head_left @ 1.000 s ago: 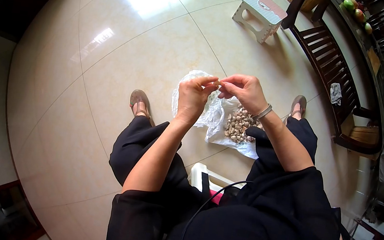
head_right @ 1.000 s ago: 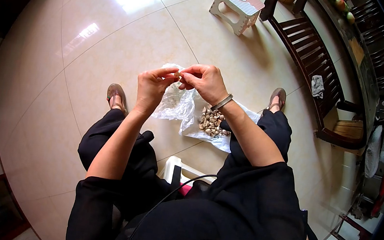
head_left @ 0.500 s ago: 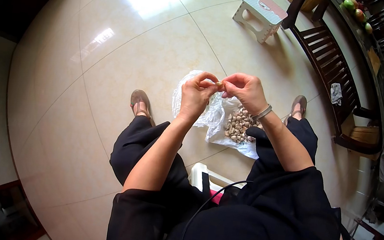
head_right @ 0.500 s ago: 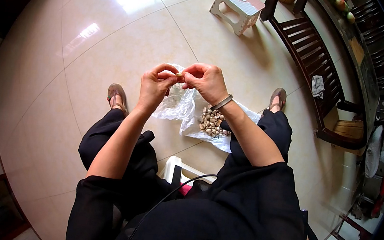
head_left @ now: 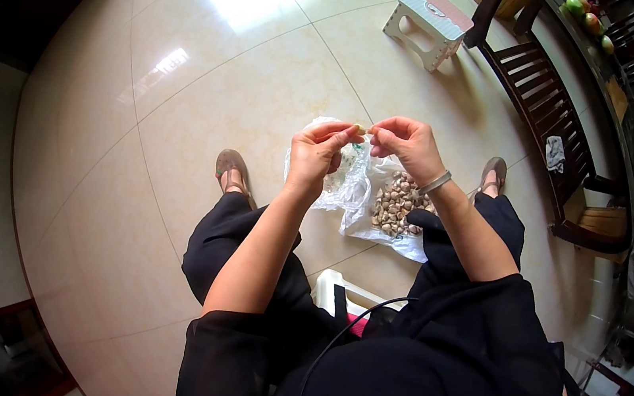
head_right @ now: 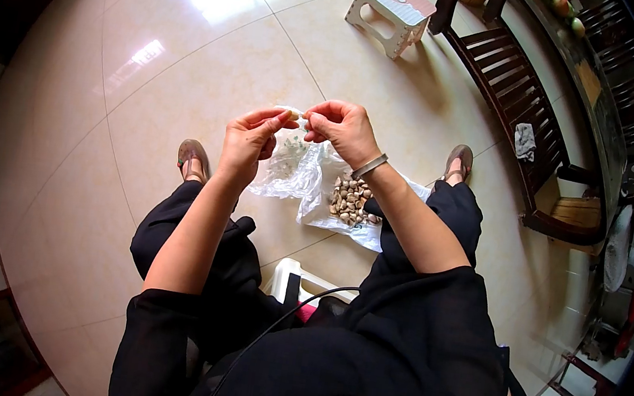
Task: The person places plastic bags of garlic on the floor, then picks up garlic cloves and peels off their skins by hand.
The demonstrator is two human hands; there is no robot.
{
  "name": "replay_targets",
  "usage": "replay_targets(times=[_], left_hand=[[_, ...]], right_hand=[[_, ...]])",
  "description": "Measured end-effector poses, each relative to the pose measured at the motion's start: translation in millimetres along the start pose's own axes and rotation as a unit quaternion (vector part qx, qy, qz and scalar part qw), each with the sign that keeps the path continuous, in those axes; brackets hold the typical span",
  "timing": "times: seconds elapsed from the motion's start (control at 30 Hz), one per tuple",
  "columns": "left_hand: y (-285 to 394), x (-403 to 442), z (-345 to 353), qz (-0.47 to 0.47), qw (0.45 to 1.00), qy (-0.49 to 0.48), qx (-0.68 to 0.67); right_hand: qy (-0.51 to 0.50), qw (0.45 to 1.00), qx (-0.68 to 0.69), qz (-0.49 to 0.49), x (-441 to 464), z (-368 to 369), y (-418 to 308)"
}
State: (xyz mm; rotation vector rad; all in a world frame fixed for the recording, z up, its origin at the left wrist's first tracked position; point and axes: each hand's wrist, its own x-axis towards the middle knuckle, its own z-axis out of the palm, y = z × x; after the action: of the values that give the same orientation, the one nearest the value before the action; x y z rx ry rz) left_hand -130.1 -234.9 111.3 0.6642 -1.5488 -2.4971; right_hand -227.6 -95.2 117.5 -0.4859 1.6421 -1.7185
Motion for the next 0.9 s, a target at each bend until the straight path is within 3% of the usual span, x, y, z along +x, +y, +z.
replay_targets(times=[0.27,0.5,0.57,0.9], left_hand=[[-1.7,0.7,-0.3,-0.015,0.999,0.035,-0.014],[-1.7,-0.4,2.1,-0.005,0.999,0.042,-0.028],[-2.2,-0.5,2.3,0.001,0.999,0.041,-0.022],[0.0,-0.8,1.3,0.004,1.0,-0.004,-0.001]], right_hand=[[-0.076,0.991,0.094,0.049,2.5,-0.2,8.4],[-0.075,0.97,0.195,0.122,0.6,3.2,2.7],[-0.045,0.989,0.119,0.08,-0.4,6.3,4.1],[-0.037,0.998,0.047,-0.008,-1.8,4.8,-0.2]])
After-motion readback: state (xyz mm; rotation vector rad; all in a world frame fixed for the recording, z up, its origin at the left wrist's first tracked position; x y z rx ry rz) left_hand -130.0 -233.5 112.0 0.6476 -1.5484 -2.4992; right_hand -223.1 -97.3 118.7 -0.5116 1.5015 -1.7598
